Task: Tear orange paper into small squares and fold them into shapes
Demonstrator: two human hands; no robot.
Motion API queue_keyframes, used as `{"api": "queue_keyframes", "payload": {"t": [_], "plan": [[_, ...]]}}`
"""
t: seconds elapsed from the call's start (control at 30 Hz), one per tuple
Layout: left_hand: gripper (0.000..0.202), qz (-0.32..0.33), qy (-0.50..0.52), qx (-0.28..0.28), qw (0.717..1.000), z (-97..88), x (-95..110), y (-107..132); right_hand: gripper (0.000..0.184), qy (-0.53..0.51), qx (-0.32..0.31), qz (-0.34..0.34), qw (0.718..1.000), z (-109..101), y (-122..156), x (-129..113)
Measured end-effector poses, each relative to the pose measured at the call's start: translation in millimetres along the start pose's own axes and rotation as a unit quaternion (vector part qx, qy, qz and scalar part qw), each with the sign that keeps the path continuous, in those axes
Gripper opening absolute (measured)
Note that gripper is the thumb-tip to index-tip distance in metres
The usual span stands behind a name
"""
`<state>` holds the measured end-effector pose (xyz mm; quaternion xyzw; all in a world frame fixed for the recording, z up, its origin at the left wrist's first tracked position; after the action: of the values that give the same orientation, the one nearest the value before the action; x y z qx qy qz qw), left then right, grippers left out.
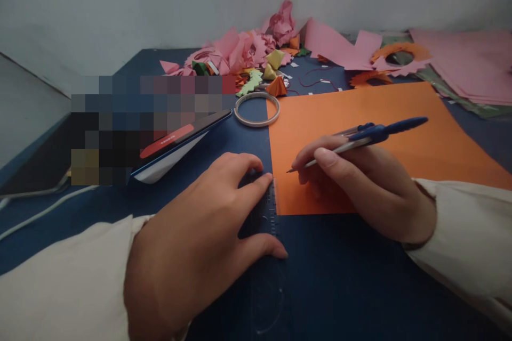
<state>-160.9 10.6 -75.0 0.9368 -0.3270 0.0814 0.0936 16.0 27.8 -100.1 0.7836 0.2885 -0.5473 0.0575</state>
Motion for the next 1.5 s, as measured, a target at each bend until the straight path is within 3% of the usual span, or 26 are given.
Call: {"api": "queue_keyframes", "payload": {"t": [0.53, 0.73, 0.9, 1.1, 1.5], "plan": [[0.064, -0.005, 0.002, -0.009, 1.000, 1.3, -0.4, -1.2, 0.024, 0.008, -0.003, -0.003, 1.000, -0.4, 1.2, 1.1], [0.063, -0.008, -0.002, -0.006, 1.000, 0.8, -1.2, -0.7, 0.022, 0.061, -0.055, -0.024, 0.996, -0.6, 0.6, -1.2], [0.064, 0.006, -0.027, -0.001, 1.000, 1.0, -0.1, -1.4, 0.019, 0.120, -0.075, -0.052, 0.988, -0.1, -1.8, -6.4], [0.065, 0.025, -0.054, -0.005, 0.998, 1.2, 2.4, -1.1, 0.019, 0.114, -0.099, -0.054, 0.987, 2.0, -1.6, -5.8], [0.065, 0.089, -0.165, -0.029, 0.982, -2.5, 12.6, -5.5, 0.019, 0.134, -0.078, -0.051, 0.987, 4.0, -5.4, -3.6]]}}
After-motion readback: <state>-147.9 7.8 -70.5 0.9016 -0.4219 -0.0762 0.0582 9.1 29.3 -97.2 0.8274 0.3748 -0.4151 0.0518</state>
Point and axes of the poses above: each hand's wrist, its own y-axis away from the middle knuckle, its own z-axis out of the palm, x = y × z, the point moved 3 cm from there along -y, towards the middle knuckle, and after that the axes turned 11 degrees about -x, right-handed, at the moved point
